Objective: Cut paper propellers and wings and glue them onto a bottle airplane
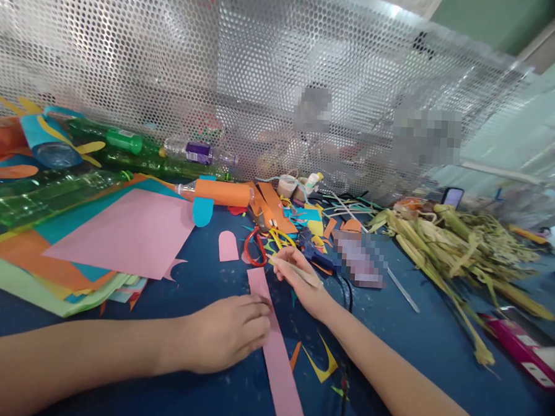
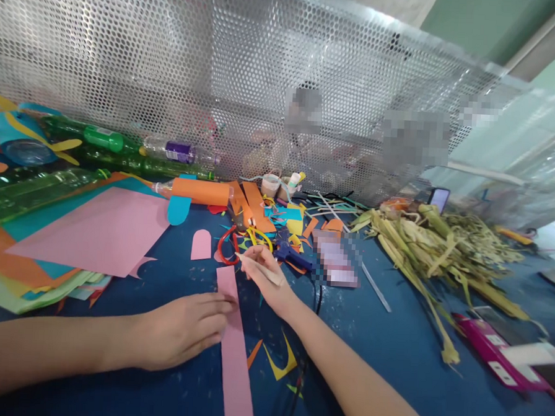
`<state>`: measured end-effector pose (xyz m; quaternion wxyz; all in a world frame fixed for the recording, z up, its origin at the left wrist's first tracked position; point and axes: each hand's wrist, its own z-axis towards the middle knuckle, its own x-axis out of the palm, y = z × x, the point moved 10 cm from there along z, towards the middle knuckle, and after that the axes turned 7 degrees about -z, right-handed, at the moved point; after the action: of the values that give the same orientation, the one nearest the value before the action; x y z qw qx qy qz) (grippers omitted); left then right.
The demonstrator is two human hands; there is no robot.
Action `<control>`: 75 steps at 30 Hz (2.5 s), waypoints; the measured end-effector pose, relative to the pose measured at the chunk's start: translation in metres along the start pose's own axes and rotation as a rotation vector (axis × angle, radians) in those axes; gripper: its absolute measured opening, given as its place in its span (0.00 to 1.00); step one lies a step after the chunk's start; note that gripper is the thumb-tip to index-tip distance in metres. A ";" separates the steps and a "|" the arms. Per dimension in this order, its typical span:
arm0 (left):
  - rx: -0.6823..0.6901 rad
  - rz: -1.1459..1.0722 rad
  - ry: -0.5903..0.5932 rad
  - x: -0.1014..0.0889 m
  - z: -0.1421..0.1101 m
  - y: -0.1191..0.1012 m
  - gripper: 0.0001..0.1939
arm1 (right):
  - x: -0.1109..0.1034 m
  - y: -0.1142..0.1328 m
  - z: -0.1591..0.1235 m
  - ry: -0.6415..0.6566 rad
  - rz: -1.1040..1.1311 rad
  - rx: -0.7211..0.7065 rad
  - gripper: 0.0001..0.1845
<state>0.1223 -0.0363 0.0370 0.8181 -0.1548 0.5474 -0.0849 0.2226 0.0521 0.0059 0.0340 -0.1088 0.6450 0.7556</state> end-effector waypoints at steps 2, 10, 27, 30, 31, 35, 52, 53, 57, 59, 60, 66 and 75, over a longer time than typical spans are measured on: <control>0.013 -0.005 0.000 0.002 -0.001 -0.008 0.11 | -0.001 -0.002 0.000 -0.013 0.031 0.006 0.10; 0.010 0.122 -0.046 0.007 -0.003 -0.013 0.11 | 0.004 0.005 -0.006 0.024 -0.133 -0.016 0.10; 0.024 0.230 -0.044 0.015 -0.002 -0.011 0.13 | 0.011 -0.005 -0.005 0.074 -0.171 0.032 0.14; -0.020 0.218 -0.047 0.013 -0.003 -0.007 0.13 | 0.011 -0.005 -0.005 0.071 -0.165 0.056 0.13; -0.030 0.218 -0.043 0.013 -0.003 -0.007 0.13 | 0.011 -0.004 -0.005 0.068 -0.158 0.058 0.13; 0.003 0.252 -0.044 0.011 -0.001 -0.011 0.13 | 0.012 0.000 -0.006 0.078 -0.130 0.053 0.13; -0.002 0.306 -0.003 0.016 -0.002 -0.009 0.15 | 0.008 0.008 -0.003 0.054 -0.103 -0.015 0.17; 0.000 0.307 -0.011 0.015 -0.002 -0.009 0.14 | 0.007 0.008 -0.003 0.042 -0.101 -0.011 0.16; 0.029 0.317 -0.030 0.014 -0.002 -0.013 0.14 | 0.006 0.008 -0.004 0.025 -0.108 0.012 0.10; 0.046 0.318 -0.031 0.015 -0.002 -0.014 0.13 | 0.005 0.007 -0.004 0.020 -0.146 0.013 0.11; 0.057 0.320 -0.029 0.016 -0.002 -0.015 0.13 | 0.004 0.006 -0.004 0.011 -0.168 0.014 0.12; 0.044 0.326 0.001 0.019 -0.001 -0.012 0.12 | 0.008 -0.004 -0.003 0.062 -0.212 0.015 0.13; 0.042 0.297 0.026 0.017 -0.001 -0.014 0.11 | 0.015 -0.008 -0.004 0.109 -0.220 0.054 0.13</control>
<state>0.1287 -0.0549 0.0265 0.8175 -0.0536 0.5730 0.0237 0.2103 0.0484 -0.0054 0.0845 -0.2186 0.6501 0.7227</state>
